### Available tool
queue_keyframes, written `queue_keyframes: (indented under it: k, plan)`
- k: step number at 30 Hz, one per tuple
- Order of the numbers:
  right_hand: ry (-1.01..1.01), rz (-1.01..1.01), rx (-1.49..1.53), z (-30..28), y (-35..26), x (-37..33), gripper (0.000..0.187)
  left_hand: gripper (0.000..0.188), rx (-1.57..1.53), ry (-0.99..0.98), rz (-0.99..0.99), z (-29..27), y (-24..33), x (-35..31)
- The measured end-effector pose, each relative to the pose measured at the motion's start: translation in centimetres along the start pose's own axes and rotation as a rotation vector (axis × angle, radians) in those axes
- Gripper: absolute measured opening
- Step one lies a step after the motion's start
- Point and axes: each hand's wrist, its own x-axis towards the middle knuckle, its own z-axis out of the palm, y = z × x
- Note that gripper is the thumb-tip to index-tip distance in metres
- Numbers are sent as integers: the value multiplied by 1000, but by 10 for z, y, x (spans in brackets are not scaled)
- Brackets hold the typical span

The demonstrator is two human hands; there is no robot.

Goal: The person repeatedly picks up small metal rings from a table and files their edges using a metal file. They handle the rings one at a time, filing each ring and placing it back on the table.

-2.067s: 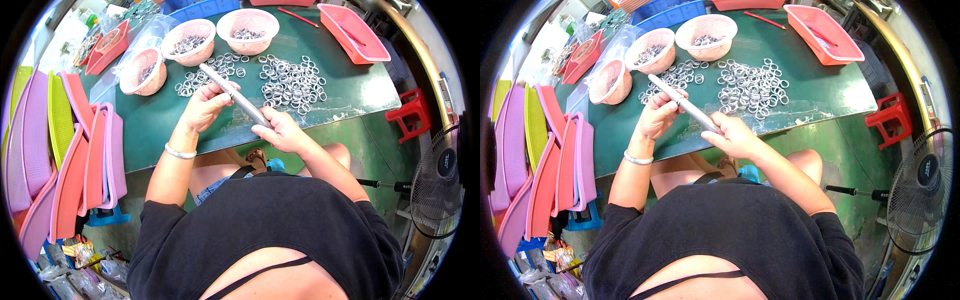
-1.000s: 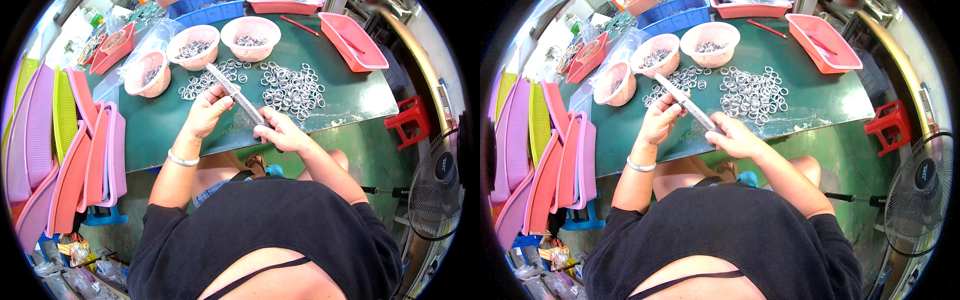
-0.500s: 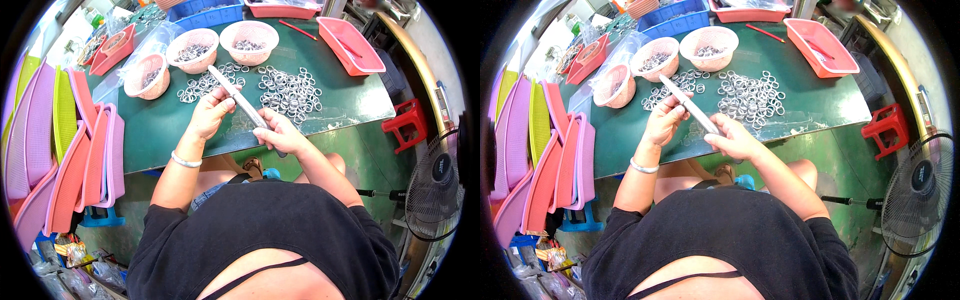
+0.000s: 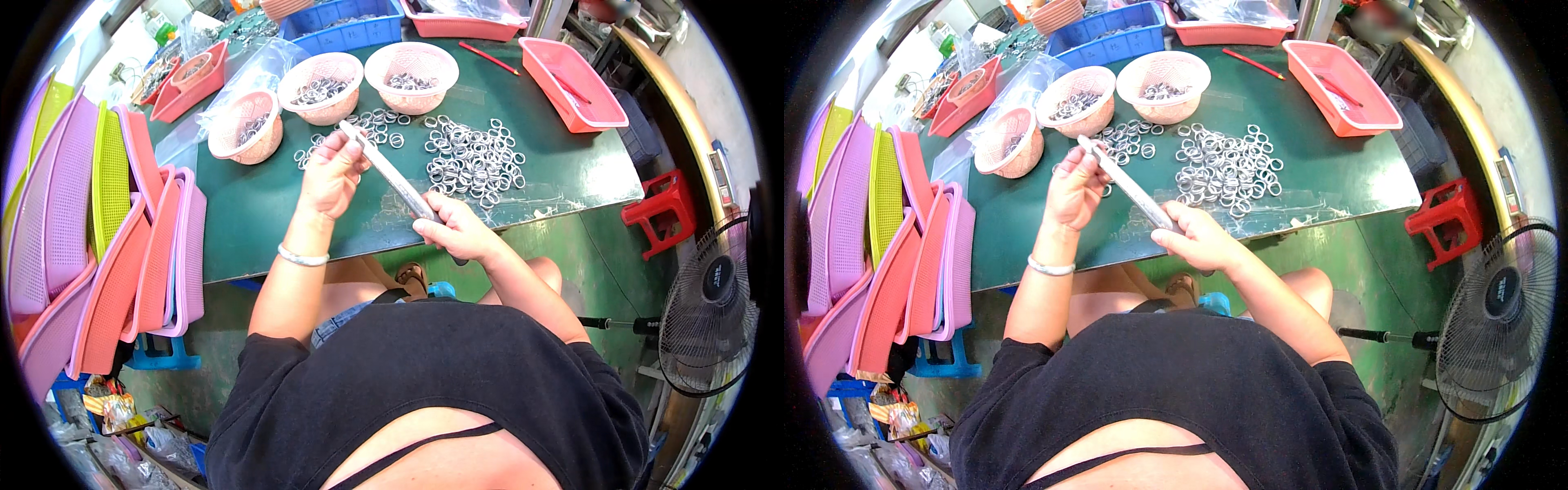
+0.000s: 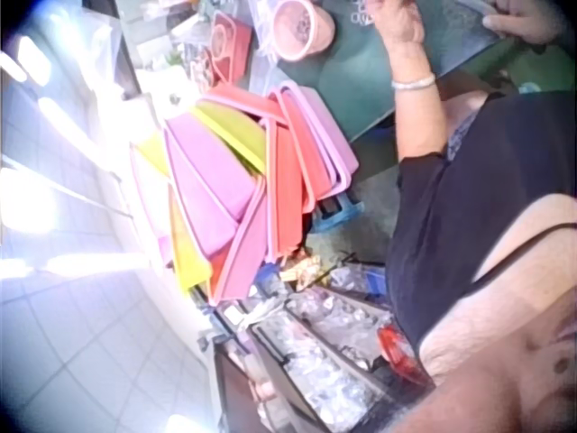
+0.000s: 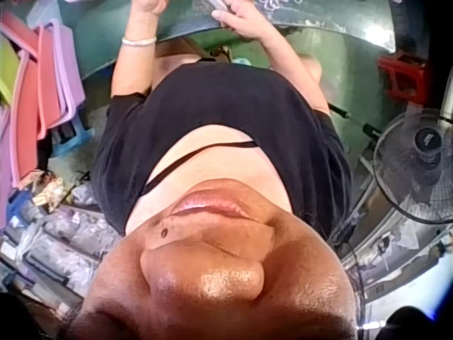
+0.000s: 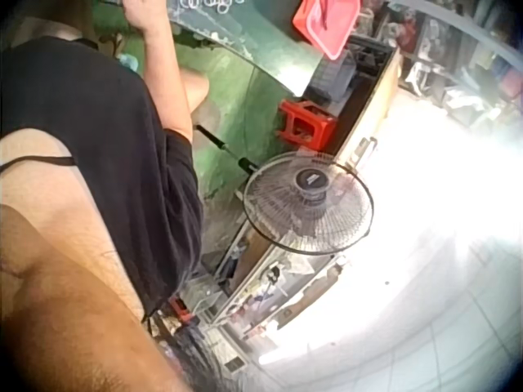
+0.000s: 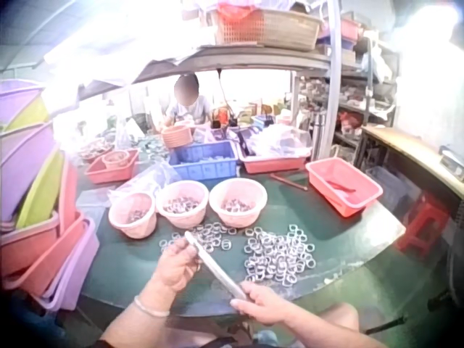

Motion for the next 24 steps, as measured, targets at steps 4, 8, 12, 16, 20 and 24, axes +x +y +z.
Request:
queue_keyframes:
  k: [4,8,12,16,20,24]
  plan:
    - [1,25,-6,-1,-1,0,21,13,144,134,160,-16,30,23]
    - [-3,21,8,-1,-1,0,19,20,570,355,299,-25,60,50]
    - [15,45,76,-1,1,0,19,25,812,372,390,-32,69,74]
    - [36,55,113,-3,4,0,20,28,1124,451,397,-39,70,89]
    - [31,72,156,-4,3,0,19,30,1511,497,355,-39,74,90]
    - [37,63,170,-4,3,0,19,22,1837,422,623,-41,59,77]
